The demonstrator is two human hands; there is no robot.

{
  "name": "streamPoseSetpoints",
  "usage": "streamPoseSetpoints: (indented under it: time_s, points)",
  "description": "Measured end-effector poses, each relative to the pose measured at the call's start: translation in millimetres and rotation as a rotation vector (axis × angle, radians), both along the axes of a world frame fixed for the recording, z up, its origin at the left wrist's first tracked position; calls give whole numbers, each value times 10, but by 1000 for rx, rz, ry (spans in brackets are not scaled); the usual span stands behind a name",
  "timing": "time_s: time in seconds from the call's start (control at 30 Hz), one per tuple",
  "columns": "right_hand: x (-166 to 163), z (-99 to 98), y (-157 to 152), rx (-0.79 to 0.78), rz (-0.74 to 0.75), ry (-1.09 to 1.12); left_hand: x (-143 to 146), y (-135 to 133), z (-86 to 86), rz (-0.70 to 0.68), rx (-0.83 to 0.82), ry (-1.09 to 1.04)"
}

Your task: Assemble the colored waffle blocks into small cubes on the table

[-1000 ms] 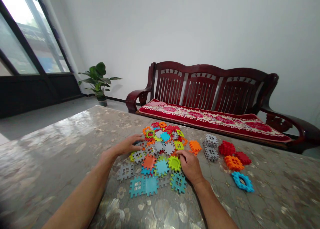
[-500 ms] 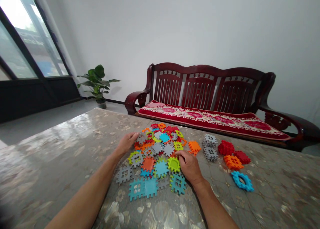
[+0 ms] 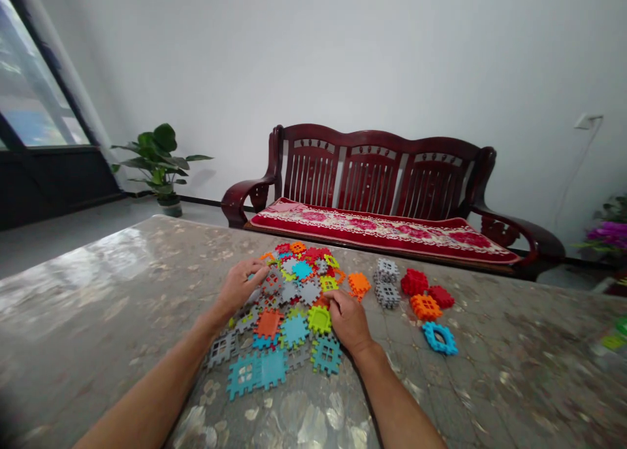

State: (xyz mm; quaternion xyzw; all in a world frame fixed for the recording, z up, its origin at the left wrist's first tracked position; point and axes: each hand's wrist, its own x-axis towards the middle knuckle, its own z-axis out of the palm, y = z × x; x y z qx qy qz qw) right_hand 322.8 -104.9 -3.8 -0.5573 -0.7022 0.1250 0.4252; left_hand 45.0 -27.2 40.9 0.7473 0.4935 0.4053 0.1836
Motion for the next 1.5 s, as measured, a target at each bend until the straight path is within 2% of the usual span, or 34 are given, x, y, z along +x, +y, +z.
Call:
streamPoseSetpoints:
  time_s: [0.07, 0.17, 0.33, 0.5, 0.63, 0.83, 1.13, 1.23, 1.3, 1.4, 1.5]
  points:
    - [-1, -2, -3, 52, -47, 13, 56, -33, 19, -4, -28, -56]
    - [-3, 3, -19, 126, -83, 30, 173, -91, 59, -54, -190, -195]
    - [-59, 55, -65, 197, -58, 68, 391, -182, 74, -197, -518, -409]
    - [-161, 90, -83, 225, 8, 42, 549, -289, 12, -296, -696, -574]
    - [-207, 90, -77, 256, 44, -32, 616, -345, -8, -294, -747, -634]
    - [-214, 124, -89, 321, 0, -97, 643, -344, -32, -300, -767, -611]
    - [-219, 197, -137, 380, 35, -175, 737, -424, -36, -345, -811, -621]
    - [-136, 184, -116, 396, 47, -206, 709, -402, 35, -357, -775, -562]
    - [-4, 160, -83, 378, -5, -208, 614, -336, 101, -314, -661, -509]
    - [294, 121, -22, 317, -189, -156, 346, -171, 160, -79, -368, -503]
    - [631, 96, 5, 240, -382, -91, 26, -5, 99, 196, -144, -480]
